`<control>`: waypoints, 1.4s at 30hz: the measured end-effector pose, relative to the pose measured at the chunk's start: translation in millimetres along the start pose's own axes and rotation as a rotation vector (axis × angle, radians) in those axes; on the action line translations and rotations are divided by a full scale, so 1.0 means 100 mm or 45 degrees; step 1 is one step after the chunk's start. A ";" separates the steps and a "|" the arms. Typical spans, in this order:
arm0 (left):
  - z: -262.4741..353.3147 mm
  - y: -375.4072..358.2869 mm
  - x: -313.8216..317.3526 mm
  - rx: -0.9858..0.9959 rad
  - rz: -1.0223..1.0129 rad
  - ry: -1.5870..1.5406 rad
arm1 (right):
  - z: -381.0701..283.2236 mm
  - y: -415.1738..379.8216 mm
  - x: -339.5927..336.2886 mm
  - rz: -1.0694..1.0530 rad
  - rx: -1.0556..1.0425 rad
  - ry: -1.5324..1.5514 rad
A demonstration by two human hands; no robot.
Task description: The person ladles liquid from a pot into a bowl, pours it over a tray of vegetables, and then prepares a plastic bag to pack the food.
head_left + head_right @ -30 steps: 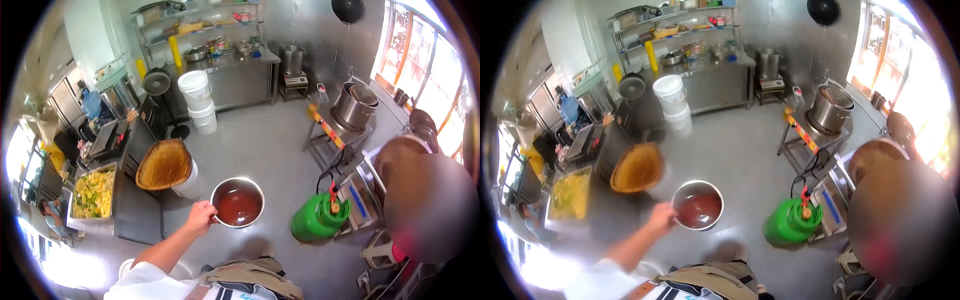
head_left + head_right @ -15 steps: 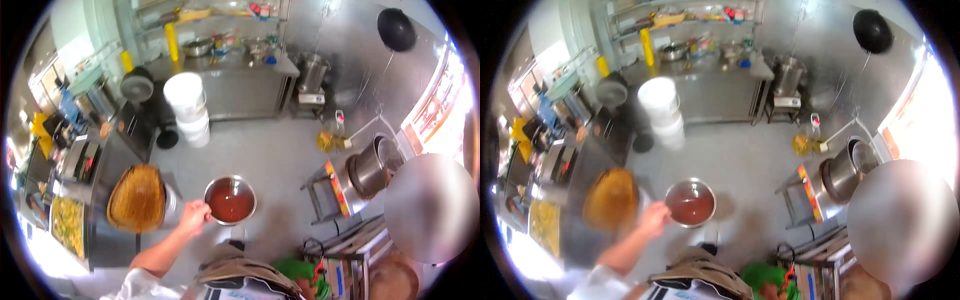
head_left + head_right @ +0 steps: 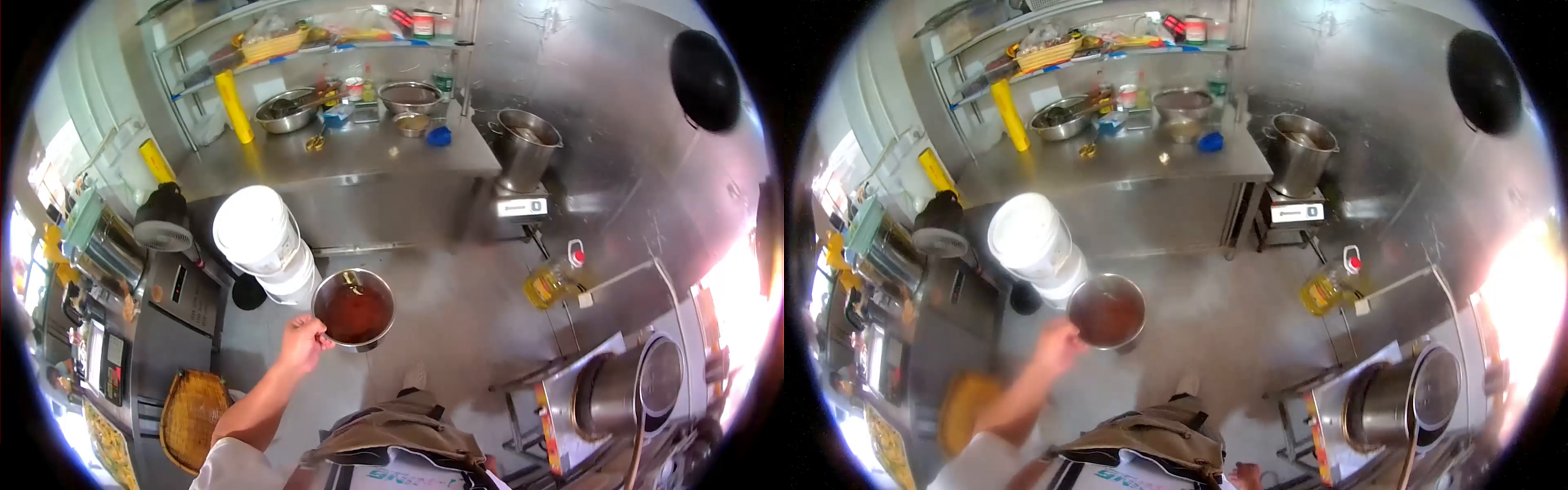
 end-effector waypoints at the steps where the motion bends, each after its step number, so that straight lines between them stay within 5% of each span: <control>1: 0.11 0.26 0.15 0.018 0.033 0.011 | 0.20 0.22 -0.21 0.028 -0.063 -0.189; 2: 0.18 0.48 0.33 0.021 0.071 0.026 | 0.38 0.37 -0.67 0.068 0.034 -0.134; 4: 0.33 1.01 0.69 0.054 0.070 0.024 | 0.83 0.97 -1.98 0.348 0.505 1.060; 6: 0.45 1.58 0.94 0.083 0.075 -0.009 | 0.78 1.55 -3.64 0.560 0.363 0.979; 9: 0.57 2.42 1.39 0.074 0.054 0.011 | 0.45 2.39 -5.70 1.095 -0.344 0.512; 10: 0.61 2.72 1.52 0.078 0.037 0.019 | 0.24 2.28 -6.40 0.851 -0.251 1.651; 15: 0.79 4.16 2.01 0.042 -0.005 0.054 | -0.46 3.14 -8.26 0.662 -0.573 1.709; 20: 1.04 5.39 2.47 0.012 -0.041 0.003 | -0.39 4.13 -9.02 0.388 -0.544 1.698; 23: 1.31 5.89 2.71 0.118 -0.060 0.100 | -0.09 4.58 -9.46 0.480 -0.341 2.010; 27: 1.46 6.50 2.83 0.134 0.015 0.104 | 0.45 5.63 -9.96 0.373 -0.466 2.006; 29: 1.56 6.70 2.90 0.183 0.083 0.036 | 0.75 6.09 -10.46 0.896 -0.677 1.374; 31: 1.68 6.81 2.95 0.327 0.167 0.216 | 0.96 6.80 -10.87 1.107 -0.803 1.233; 34: 1.71 7.03 3.02 0.318 0.383 0.057 | 1.27 8.02 -11.50 0.964 -0.793 1.930; 39: 1.77 7.15 3.31 0.335 0.475 0.142 | 1.03 8.74 -11.90 0.428 -0.184 3.326; 42: 1.76 7.26 3.47 0.315 0.562 0.057 | 0.89 9.03 -12.02 0.224 -0.737 3.268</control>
Point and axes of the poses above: each hand's wrist, its own y-axis towards the middle knuckle, its own x-axis out of the palm, z = x × y, the point moved 8 cm from there along y, towards the middle knuckle, and after that the axes turned 8 degrees about -y, right-handed, at the moved point
